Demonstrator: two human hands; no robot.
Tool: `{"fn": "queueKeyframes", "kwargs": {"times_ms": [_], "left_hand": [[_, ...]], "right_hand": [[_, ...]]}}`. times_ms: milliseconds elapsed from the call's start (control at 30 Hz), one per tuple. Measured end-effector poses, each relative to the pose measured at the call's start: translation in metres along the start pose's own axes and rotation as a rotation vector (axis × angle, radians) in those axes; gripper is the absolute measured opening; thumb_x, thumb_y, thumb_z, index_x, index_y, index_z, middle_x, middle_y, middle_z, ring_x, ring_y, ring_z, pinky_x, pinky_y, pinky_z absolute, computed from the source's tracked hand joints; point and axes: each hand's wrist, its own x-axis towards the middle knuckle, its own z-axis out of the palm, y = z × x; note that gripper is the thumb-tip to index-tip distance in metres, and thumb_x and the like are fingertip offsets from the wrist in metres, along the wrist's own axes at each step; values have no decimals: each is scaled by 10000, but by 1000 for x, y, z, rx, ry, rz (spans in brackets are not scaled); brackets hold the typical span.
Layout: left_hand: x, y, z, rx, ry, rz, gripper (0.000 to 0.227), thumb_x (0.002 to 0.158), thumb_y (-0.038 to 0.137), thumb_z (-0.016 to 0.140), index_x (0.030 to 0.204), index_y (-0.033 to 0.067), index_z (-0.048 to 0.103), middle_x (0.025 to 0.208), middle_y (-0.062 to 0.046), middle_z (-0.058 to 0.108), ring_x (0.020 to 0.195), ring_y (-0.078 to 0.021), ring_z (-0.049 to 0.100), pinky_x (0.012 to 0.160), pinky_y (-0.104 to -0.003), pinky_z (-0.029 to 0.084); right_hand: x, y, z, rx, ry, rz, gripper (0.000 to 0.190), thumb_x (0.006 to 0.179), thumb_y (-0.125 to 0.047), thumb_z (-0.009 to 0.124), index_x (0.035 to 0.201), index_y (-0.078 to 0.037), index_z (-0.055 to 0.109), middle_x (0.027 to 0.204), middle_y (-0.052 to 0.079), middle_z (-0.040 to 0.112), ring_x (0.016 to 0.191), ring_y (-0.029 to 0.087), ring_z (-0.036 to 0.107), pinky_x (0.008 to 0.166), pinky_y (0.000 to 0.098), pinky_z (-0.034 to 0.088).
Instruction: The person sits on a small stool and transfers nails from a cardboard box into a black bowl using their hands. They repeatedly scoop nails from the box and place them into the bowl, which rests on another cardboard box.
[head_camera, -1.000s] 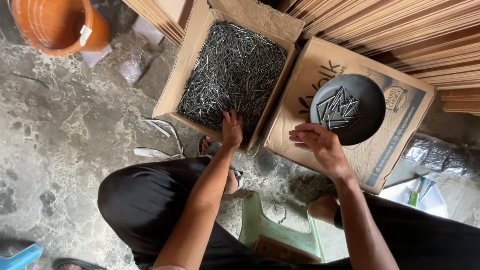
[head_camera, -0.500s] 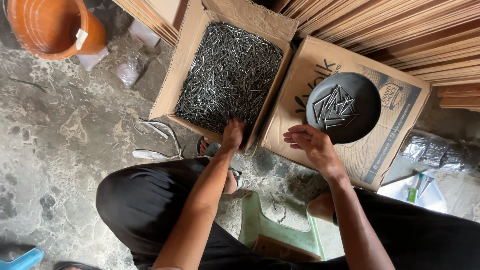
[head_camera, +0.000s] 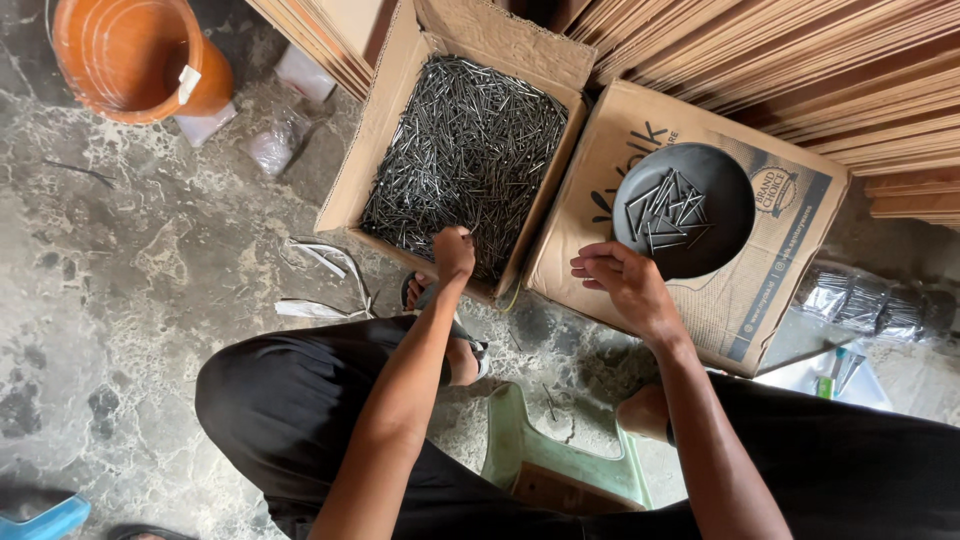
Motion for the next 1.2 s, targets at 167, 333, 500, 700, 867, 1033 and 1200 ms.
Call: {"fn": "queueKeyframes", "kwargs": {"times_ms": [167,333,500,700,867,1033,1200], "left_hand": [[7,29,-19,-404,-112,2,138,804,37,662,888,-67,631,744,-209,631,566,-189,637,506,-256,551],[-23,149,-57,-642,-516,198,207,781,66,706,934,-60,647,810,-222,651,639,-209,658,623,-283,571],[-48,208,-21,-520,-598,416,139,721,29,683,858,3,678,713,-167,661,608,-158,643,580,-265,560],[-85,230,-3,-253,-435,496,284,794,87,642,1057,196,649,794,-107,673,698,-158,655,606,-271,543],[-99,236,3,-125,-363,634,232,831,125,620,1058,167,592,845,-96,661,766,-217,645,652,-310,530],[-102,256,-7,-107,-428,819,221,861,183,600,1050,74,633,1047,-185,610,1053,-343,567,905,-408,466],[-82,246,-31,-252,-310,672,290,912,241,560,1195,176,573,1120,-106,611,975,-291,622,780,-365,541]], "right_hand": [[-2,3,3,-12,11,-22,224,849,-17,531,1048,71,585,939,235,644,893,263,642,797,386,527],[-1,9,2,-19,93,-128,310,862,-66,574,1129,88,539,1006,261,617,927,290,625,805,419,516],[-9,-10,11,254,173,-174,380,942,-156,472,1206,118,463,1096,295,567,1008,354,589,866,472,484],[-1,14,-19,343,220,-165,293,850,12,576,1118,123,543,909,257,624,811,282,646,752,402,556],[7,27,-33,508,253,-161,217,835,62,562,1048,101,576,904,235,623,826,270,656,783,391,558],[-3,10,-44,645,306,-172,200,869,48,497,1055,61,570,943,158,599,870,202,629,856,360,549],[-1,24,-65,960,276,-76,432,919,-43,440,1287,146,315,1231,294,474,1141,321,555,983,356,481]]}}
